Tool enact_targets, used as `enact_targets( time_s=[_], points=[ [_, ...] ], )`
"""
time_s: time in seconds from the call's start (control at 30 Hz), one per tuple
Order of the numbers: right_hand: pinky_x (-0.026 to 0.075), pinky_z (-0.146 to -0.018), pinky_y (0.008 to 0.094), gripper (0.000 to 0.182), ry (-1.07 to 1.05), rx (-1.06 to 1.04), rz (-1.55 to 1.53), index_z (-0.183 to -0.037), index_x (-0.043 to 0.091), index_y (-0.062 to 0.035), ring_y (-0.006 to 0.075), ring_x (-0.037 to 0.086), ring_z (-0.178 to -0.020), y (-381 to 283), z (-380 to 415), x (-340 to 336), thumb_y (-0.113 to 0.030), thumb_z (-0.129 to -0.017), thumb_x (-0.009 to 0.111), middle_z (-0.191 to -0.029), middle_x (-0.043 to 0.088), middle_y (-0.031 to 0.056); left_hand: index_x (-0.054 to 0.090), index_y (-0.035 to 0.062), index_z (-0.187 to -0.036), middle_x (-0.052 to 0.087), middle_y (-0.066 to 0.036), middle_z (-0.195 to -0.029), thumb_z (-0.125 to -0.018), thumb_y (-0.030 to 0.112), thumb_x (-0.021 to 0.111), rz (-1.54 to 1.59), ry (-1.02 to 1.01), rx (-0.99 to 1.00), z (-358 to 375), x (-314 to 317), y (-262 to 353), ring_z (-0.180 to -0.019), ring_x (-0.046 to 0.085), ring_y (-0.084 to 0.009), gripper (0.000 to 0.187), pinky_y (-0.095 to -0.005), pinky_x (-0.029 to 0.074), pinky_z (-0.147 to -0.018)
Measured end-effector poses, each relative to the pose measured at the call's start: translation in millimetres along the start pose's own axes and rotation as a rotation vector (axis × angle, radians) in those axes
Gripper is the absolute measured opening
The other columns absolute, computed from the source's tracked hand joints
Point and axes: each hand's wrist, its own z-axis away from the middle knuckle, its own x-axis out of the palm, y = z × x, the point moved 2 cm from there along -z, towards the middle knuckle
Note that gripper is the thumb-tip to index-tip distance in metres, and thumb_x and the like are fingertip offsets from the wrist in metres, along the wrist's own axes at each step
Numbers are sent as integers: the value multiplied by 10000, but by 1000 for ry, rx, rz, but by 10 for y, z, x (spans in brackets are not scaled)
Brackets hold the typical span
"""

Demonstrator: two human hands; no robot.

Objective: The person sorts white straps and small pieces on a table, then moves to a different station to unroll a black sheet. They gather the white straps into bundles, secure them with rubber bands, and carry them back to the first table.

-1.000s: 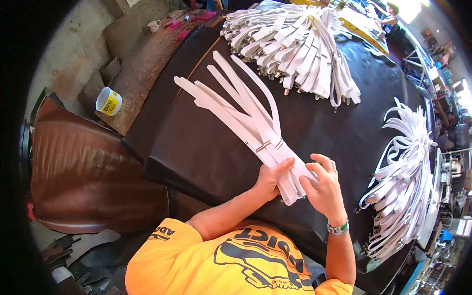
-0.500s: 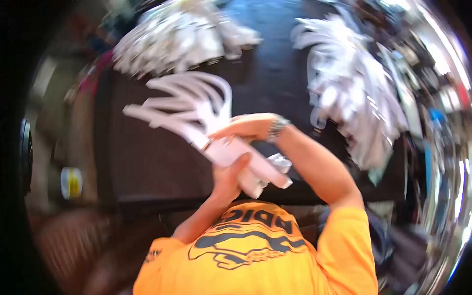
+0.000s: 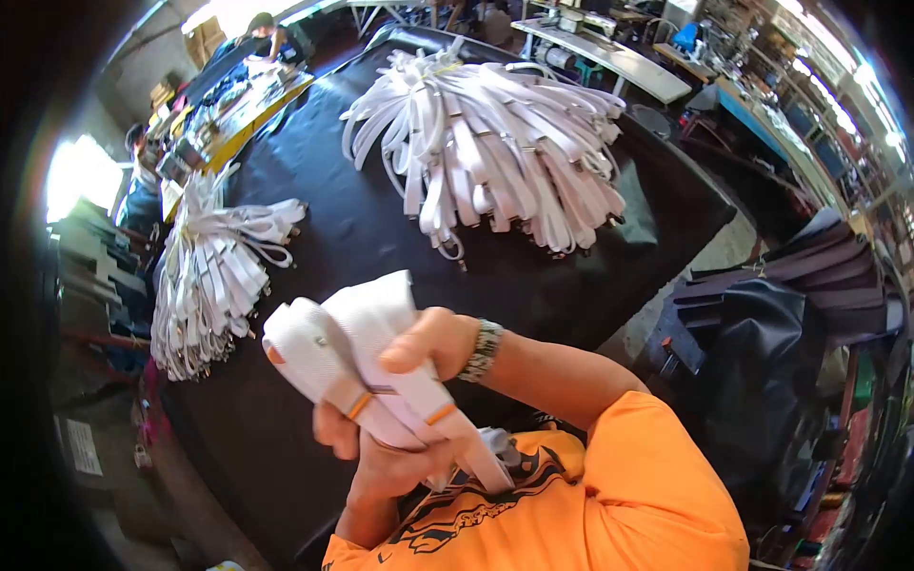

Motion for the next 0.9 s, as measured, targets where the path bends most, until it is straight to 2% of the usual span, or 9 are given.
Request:
enact_targets(
  time_s=[0.13,0.2,0.4,0.47,0.57,0.6,0.7,0.8,0.9],
  points=[
    [490,-930,459,702,-296,-346,326,-1330,493,36,308,668,-876,-446,714,607,-307,-791,785,-955,661,200,515,-3,-1319,626,-52,-1155,-757,86,879,-151,-401,12,-472,626,214,-1079,603,-131,675,-305,532,-874],
    [497,-902,431,604,-225,-490,596,-1262,512,18,257,645,-856,-671,1313,664,-355,-850,750,-918,640,143,580,0,-1261,662,-41,-1097,-761,76,873,-113,-567,-69,-776,1055,240,-1016,628,-126,584,-303,535,-857],
    [458,-733,371,389,269,-1004,556,-1138,484,-36,191,542,-649,-1133,3155,791,-395,-1010,563,-749,530,38,696,8,-1091,718,-17,-923,-775,152,890,-193,-975,-226,-1645,2660,-301,-864,662,-106,397,-284,543,-793],
    [462,-739,364,381,360,-1123,573,-1154,478,-43,174,540,-643,-1278,3816,776,-398,-1026,534,-760,535,24,690,-2,-1111,686,-53,-1053,-776,172,896,-201,-1117,-315,-1825,3276,-497,-980,645,-133,430,-306,529,-867],
    [467,-742,360,331,434,-1284,613,-1216,470,-41,149,541,-664,-1431,4773,778,-334,-1062,468,-796,532,8,677,-5,-1158,616,-108,-1262,-737,155,938,-205,-1185,155,-2072,4061,-907,-1193,565,-181,521,-343,466,-1006],
    [468,-747,358,311,445,-1339,625,-1238,466,-40,140,545,-679,-1469,5077,807,-303,-1072,448,-810,531,7,627,-22,-1225,536,-148,-1377,-749,166,929,-79,-1226,93,-2152,4270,-1058,-1300,483,-223,594,-373,402,-1088],
    [464,-778,354,268,364,-1395,664,-1270,443,-13,126,548,-713,-1648,5845,923,-206,-1086,420,-868,532,20,565,-44,-1287,509,-176,-1435,-804,177,890,192,-1158,-241,-2493,4745,-1295,-1295,523,-220,623,-363,401,-1103],
    [454,-809,354,284,309,-1357,647,-1279,444,-1,132,538,-749,-1935,6324,850,-198,-1082,387,-883,546,19,574,-44,-1236,672,-79,-1130,-902,101,796,244,-1197,-316,-2878,5100,-1413,-1072,625,-131,426,-294,519,-936],
    [441,-851,353,289,291,-1335,581,-1303,441,8,138,545,-804,-2350,6660,654,-157,-1066,418,-914,558,27,644,-51,-1145,696,-86,-1063,-951,139,746,4,-1082,-358,-3287,5235,-1549,-986,648,-109,291,-273,526,-886]
  ],
)
